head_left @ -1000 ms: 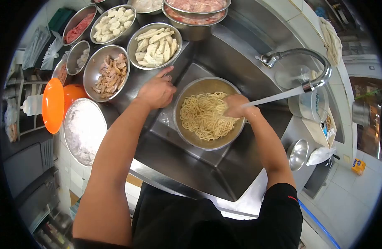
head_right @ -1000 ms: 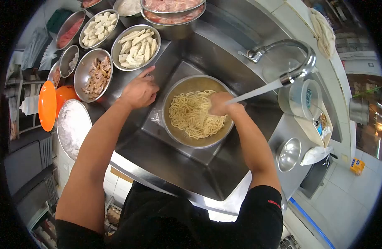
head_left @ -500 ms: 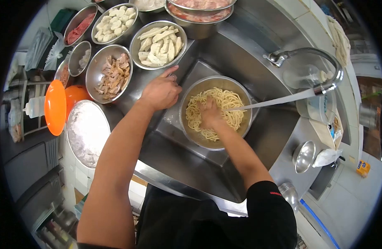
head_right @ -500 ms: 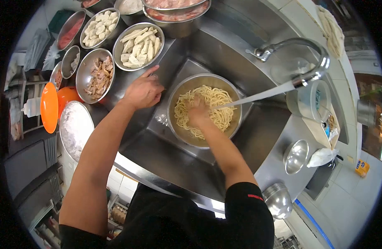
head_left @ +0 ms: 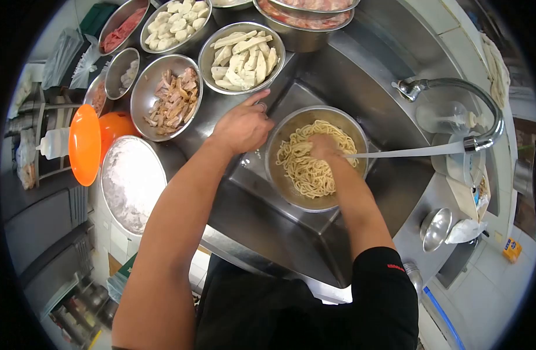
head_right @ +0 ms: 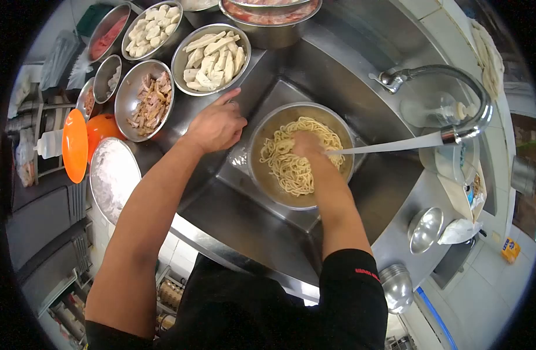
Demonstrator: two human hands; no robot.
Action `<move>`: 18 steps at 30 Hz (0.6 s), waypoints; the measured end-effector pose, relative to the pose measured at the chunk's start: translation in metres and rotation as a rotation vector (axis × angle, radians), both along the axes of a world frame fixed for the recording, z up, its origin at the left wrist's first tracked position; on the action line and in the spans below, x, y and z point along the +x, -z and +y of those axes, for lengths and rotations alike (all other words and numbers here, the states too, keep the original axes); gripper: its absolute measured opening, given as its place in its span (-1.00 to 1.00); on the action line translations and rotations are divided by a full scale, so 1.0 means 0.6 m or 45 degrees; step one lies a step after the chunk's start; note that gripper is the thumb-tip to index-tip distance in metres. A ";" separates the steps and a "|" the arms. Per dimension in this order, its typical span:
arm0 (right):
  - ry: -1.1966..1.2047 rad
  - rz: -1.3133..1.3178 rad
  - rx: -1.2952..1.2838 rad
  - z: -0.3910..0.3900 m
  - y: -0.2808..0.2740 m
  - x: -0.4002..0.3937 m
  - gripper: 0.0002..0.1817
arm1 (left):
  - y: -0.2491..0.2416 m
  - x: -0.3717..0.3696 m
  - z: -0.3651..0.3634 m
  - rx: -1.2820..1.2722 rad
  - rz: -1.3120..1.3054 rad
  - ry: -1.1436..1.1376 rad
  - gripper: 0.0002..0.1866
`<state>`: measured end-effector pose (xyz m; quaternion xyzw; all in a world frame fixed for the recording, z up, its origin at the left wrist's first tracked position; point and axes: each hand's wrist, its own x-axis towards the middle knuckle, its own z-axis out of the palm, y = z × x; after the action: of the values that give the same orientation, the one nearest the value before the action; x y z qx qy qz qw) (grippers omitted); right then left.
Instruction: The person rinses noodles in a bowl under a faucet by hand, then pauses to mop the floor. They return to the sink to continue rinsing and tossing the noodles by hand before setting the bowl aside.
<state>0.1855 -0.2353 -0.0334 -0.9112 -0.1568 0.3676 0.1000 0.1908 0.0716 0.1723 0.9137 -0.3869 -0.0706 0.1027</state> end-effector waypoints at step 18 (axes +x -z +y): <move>1.009 0.011 1.087 -0.167 0.084 -0.088 -0.25 | 0.002 0.000 -0.001 -0.076 -0.061 0.016 -0.94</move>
<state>0.1328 -0.3357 -0.0837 -0.7778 0.0623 0.2098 0.5892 0.1906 0.0711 0.1711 0.9092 -0.3970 -0.0377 0.1200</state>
